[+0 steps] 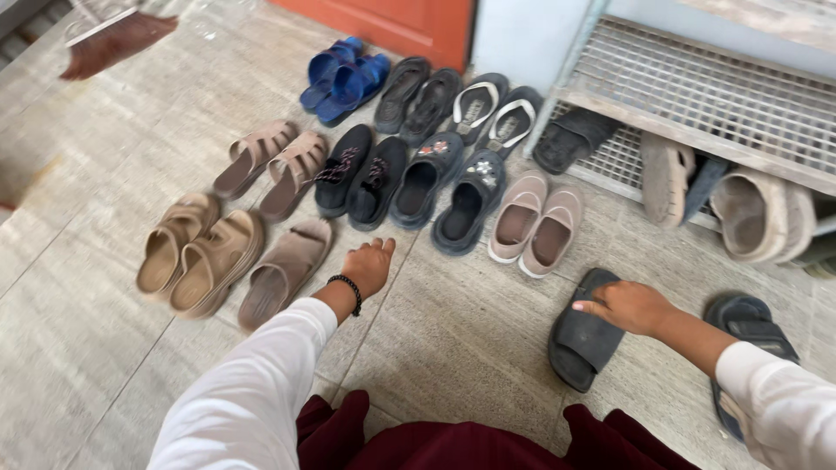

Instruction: The person removes various shoes and sandals from a two-tier plastic shoe rack and arranges them in neat rows on the tiled floor. They handle flip-flops, slides, loafers, and sandals, placing each pair side by side in front of the rack.

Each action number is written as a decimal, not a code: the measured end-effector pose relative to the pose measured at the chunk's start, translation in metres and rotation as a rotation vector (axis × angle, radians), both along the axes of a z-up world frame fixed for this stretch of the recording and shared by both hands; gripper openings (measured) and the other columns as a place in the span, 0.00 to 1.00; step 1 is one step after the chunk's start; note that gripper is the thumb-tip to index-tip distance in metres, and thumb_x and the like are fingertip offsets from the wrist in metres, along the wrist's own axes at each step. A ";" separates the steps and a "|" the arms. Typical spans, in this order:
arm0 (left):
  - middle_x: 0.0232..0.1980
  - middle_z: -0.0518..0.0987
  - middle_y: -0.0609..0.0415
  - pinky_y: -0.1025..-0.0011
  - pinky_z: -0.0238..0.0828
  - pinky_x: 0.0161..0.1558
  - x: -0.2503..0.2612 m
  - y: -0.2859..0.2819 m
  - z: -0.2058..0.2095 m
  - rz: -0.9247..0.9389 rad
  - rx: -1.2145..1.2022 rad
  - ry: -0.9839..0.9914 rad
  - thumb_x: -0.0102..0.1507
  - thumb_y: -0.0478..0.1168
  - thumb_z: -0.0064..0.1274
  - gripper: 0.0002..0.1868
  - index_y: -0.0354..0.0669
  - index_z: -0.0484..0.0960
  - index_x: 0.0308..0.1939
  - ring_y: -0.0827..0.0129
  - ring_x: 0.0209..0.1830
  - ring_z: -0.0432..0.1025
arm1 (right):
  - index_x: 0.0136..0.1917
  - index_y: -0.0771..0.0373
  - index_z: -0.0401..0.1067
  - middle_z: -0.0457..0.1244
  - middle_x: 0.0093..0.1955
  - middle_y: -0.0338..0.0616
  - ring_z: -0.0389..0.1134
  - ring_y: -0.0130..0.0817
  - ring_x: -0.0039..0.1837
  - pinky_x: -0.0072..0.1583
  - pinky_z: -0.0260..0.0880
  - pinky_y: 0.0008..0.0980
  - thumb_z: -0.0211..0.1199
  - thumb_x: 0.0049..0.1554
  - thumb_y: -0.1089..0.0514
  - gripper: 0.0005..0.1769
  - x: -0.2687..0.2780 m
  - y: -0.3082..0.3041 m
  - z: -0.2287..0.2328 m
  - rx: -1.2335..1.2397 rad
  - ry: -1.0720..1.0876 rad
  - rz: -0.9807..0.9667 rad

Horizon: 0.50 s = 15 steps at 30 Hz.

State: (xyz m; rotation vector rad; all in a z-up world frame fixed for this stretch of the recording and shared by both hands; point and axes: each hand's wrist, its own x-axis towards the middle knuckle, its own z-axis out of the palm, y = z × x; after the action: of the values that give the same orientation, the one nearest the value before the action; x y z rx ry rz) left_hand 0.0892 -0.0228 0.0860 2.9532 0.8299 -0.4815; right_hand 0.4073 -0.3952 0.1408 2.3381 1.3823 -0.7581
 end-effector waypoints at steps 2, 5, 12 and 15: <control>0.66 0.71 0.43 0.54 0.76 0.53 0.011 -0.011 0.001 -0.066 0.002 -0.055 0.65 0.34 0.45 0.28 0.41 0.62 0.70 0.53 0.59 0.74 | 0.54 0.56 0.78 0.70 0.48 0.47 0.73 0.42 0.56 0.62 0.73 0.45 0.36 0.59 0.21 0.44 0.004 -0.003 0.000 -0.016 -0.006 0.026; 0.61 0.74 0.46 0.54 0.76 0.52 0.012 -0.017 0.002 -0.095 -0.005 -0.078 0.63 0.33 0.45 0.29 0.43 0.64 0.70 0.55 0.57 0.75 | 0.50 0.59 0.79 0.70 0.49 0.47 0.72 0.43 0.58 0.63 0.72 0.46 0.39 0.61 0.23 0.42 0.015 -0.010 -0.003 -0.011 -0.027 -0.004; 0.62 0.73 0.47 0.54 0.75 0.58 0.021 -0.023 0.011 -0.103 -0.050 0.078 0.65 0.36 0.47 0.29 0.44 0.62 0.71 0.57 0.60 0.74 | 0.56 0.62 0.75 0.68 0.58 0.53 0.71 0.51 0.61 0.60 0.73 0.50 0.56 0.61 0.39 0.25 0.067 -0.027 -0.017 0.167 -0.196 -0.347; 0.65 0.71 0.51 0.55 0.74 0.60 0.033 -0.031 0.017 -0.113 -0.062 0.134 0.65 0.43 0.52 0.34 0.46 0.59 0.73 0.59 0.62 0.72 | 0.57 0.63 0.75 0.68 0.61 0.56 0.70 0.54 0.62 0.60 0.73 0.52 0.60 0.58 0.44 0.23 0.106 -0.021 -0.022 0.291 -0.234 -0.584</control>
State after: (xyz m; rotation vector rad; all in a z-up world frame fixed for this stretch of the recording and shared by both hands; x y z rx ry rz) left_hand 0.1219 -0.0540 0.1031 2.9484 0.6479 -0.7044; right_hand 0.5129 -0.4159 0.1185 2.9949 0.7479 -0.4129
